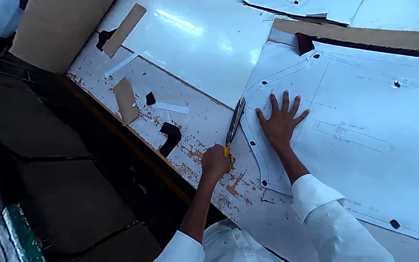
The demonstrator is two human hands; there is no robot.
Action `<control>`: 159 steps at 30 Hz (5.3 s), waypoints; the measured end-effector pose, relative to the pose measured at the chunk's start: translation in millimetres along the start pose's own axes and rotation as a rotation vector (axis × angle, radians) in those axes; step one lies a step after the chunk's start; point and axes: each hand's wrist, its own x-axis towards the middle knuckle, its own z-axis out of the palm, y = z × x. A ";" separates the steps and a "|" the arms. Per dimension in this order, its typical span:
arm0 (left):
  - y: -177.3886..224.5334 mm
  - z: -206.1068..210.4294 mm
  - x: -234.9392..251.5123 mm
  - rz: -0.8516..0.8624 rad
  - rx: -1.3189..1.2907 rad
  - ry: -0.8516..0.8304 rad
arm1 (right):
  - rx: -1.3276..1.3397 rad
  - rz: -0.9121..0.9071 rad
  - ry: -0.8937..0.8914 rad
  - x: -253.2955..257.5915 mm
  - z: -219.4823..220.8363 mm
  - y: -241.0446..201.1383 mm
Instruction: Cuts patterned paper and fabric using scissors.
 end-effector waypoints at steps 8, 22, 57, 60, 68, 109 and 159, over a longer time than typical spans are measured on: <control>8.5 -5.1 -9.1 0.003 0.035 0.105 | -0.006 0.004 0.004 -0.4 0.2 -0.7; -47.0 -18.6 12.5 0.146 -0.769 -0.277 | 0.001 -0.012 0.057 -3.2 1.7 -0.5; -31.5 -28.7 19.8 0.106 0.137 -0.049 | -0.036 0.037 0.007 -1.7 1.6 -1.9; -30.0 -26.4 21.6 0.109 0.152 -0.011 | -0.030 0.034 0.009 -2.6 1.6 -2.2; -34.8 -25.7 24.9 0.112 0.163 0.041 | -0.016 0.045 -0.006 -2.2 0.1 -3.9; -35.0 -14.2 31.0 0.043 -0.130 -0.170 | -0.003 0.030 -0.031 -1.2 -7.7 -4.8; -22.5 -28.1 36.7 0.078 0.058 -0.118 | -0.024 0.037 -0.007 -1.7 -4.8 -2.6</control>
